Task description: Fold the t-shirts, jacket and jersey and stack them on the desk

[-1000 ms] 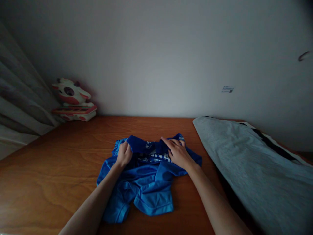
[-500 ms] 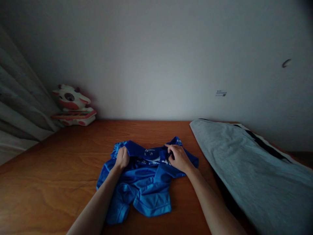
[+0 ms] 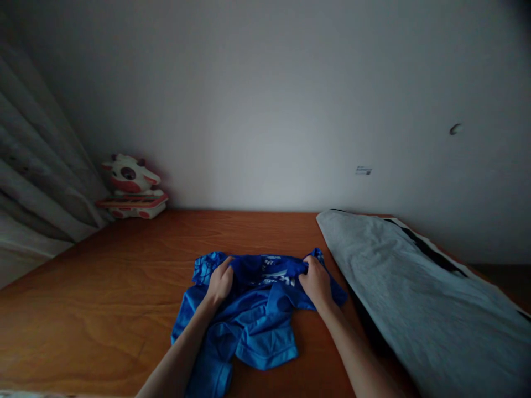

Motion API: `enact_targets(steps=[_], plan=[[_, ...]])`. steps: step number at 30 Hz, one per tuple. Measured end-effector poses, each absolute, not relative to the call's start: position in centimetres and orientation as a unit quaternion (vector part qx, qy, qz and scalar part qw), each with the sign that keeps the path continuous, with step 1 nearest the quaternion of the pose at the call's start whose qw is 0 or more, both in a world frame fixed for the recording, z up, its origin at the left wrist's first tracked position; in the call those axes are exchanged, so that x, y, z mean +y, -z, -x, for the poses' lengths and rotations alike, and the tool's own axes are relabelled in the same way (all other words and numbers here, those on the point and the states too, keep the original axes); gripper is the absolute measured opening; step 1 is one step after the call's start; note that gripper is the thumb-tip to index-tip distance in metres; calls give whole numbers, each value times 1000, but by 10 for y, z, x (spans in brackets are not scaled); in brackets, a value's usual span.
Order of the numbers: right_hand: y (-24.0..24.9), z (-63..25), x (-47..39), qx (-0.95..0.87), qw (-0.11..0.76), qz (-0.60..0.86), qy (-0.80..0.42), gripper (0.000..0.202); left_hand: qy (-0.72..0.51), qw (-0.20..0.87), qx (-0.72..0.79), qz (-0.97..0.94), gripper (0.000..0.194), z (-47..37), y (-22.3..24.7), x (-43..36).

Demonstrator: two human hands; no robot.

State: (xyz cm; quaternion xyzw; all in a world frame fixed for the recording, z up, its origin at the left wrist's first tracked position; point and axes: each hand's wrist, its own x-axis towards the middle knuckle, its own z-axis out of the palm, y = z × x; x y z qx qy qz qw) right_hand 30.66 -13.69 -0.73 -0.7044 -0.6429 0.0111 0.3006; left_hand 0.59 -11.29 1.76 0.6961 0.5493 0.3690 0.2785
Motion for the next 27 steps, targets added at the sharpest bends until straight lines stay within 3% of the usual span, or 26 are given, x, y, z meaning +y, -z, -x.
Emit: enact_targets(steps=[3, 6, 9, 11, 14, 17, 19, 22, 25, 27], plan=[[-8, -327, -147, -674, 258, 691, -37, 23, -276, 228, 519, -776, 39, 4, -32, -117], [-36, -350, -156, -765, 228, 595, -93, 9, -231, 111, 525, -812, 41, 30, -55, -119], [-65, -370, -167, -784, 221, 551, -181, 19, -188, 53, 533, -823, 44, 55, -78, -130], [-80, -383, -176, -749, 213, 553, -296, 35, -146, 96, 529, -831, 44, 65, -91, -144], [-96, -403, -189, -664, 142, 547, -490, 52, -47, 265, 509, -817, 32, 72, -109, -168], [-105, -417, -186, -582, 17, 522, -623, 54, 84, 471, 465, -745, 28, 73, -124, -170], [-110, -415, -170, -554, -26, 507, -660, 52, 95, 539, 456, -702, 26, 67, -129, -148], [-114, -395, -125, -571, 70, 549, -606, 49, -91, 514, 511, -683, 38, 46, -129, -90], [-108, -366, -83, -590, 309, 664, -340, 60, -362, 295, 562, -683, 51, 12, -121, -39], [-93, -349, -71, -622, 346, 681, -172, 76, -393, 147, 554, -719, 55, -7, -112, -28]])
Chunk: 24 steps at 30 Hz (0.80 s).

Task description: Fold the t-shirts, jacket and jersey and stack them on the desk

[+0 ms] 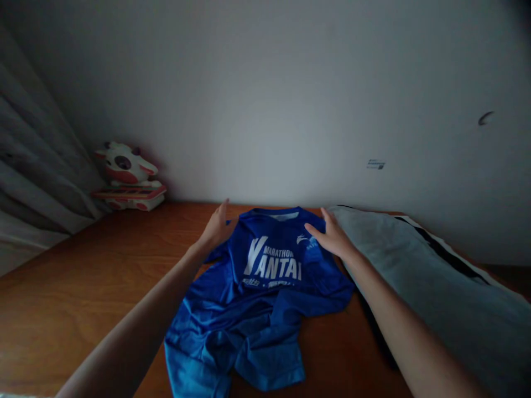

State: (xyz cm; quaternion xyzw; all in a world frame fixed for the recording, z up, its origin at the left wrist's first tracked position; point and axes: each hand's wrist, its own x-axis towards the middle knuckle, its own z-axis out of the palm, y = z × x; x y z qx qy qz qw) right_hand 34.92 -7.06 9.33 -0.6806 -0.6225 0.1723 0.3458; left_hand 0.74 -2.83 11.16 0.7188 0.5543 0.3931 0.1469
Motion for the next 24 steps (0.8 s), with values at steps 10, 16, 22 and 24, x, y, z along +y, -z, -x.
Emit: enact_targets(steps=[10, 16, 22, 24], plan=[[3, -332, -104, -669, 41, 736, -90, 89, -55, 40, 648, -759, 87, -20, -20, -99], [11, -350, -67, -738, 128, 662, -25, 69, -55, 24, 707, -705, 96, -10, -9, -93], [3, -354, -47, -719, 217, 660, 20, 29, -70, 18, 695, -715, 94, -6, -6, -95], [-4, -362, -39, -720, 232, 654, 3, 24, -71, 19, 695, -715, 94, -6, -7, -96]])
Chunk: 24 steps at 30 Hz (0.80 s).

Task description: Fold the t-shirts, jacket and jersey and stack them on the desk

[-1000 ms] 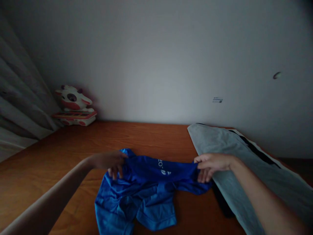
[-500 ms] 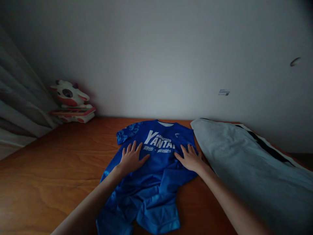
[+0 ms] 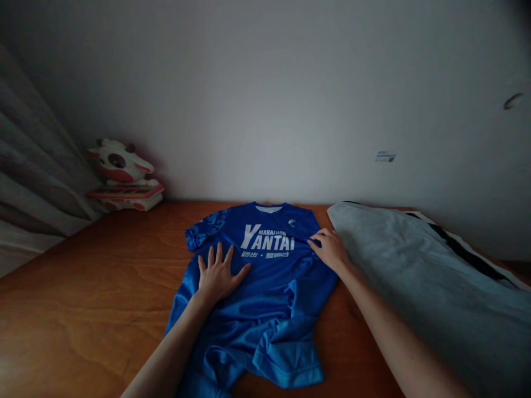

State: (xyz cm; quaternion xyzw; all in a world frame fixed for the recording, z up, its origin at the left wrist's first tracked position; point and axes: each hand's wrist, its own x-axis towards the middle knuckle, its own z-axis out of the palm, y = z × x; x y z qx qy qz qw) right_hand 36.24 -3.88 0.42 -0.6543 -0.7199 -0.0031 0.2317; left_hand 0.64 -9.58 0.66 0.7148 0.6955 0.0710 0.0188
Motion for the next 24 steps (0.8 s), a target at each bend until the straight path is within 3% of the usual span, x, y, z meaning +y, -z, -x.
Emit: enact_targets(steps=[4, 7, 9, 12, 15, 24], plan=[[-28, -400, -17, -640, 308, 701, -63, 30, -77, 21, 693, -716, 94, -8, -10, -96], [-41, -421, -12, -543, 350, 764, 0, 49, -92, 10, 684, -723, 91, -9, -12, -97], [-41, -421, -19, -533, 355, 767, 50, 50, -98, 14, 680, -727, 89, -9, -13, -97], [-31, -402, -40, -655, 274, 700, 78, 34, -100, 24, 677, -728, 88, -8, -10, -96], [-22, -385, -52, -750, 166, 637, 62, 30, -104, 23, 674, -731, 88, -5, -6, -95], [-26, -419, -1, -604, 161, 776, 86, 56, -81, 25, 679, -729, 85, -7, -11, -96]])
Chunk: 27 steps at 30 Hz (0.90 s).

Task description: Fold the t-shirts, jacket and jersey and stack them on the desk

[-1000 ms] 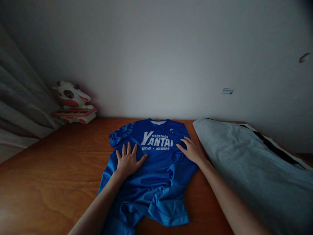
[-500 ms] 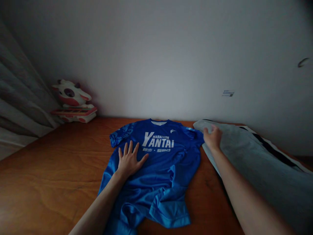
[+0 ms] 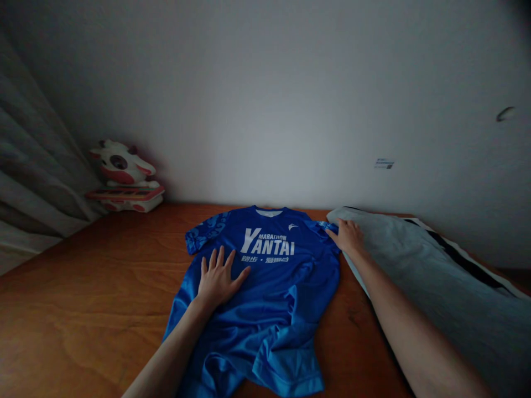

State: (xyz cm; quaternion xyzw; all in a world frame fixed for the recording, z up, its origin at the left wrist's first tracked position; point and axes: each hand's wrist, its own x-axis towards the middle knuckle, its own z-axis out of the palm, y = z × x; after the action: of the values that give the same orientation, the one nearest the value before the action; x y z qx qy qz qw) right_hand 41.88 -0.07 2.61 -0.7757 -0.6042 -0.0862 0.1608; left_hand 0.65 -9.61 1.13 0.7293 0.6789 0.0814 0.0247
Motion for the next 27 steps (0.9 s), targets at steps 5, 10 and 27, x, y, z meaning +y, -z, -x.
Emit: enact_targets(steps=[5, 10, 27], plan=[[-16, -427, 23, -641, 157, 751, 32, 29, -86, 28, 681, -727, 88, -6, -7, -94], [-39, -445, 49, -648, 189, 738, 18, 29, -83, 27, 683, -725, 90, -6, -7, -94], [-38, -428, -40, -687, 30, 724, 48, 54, -84, 34, 677, -730, 91, -8, -13, -92]])
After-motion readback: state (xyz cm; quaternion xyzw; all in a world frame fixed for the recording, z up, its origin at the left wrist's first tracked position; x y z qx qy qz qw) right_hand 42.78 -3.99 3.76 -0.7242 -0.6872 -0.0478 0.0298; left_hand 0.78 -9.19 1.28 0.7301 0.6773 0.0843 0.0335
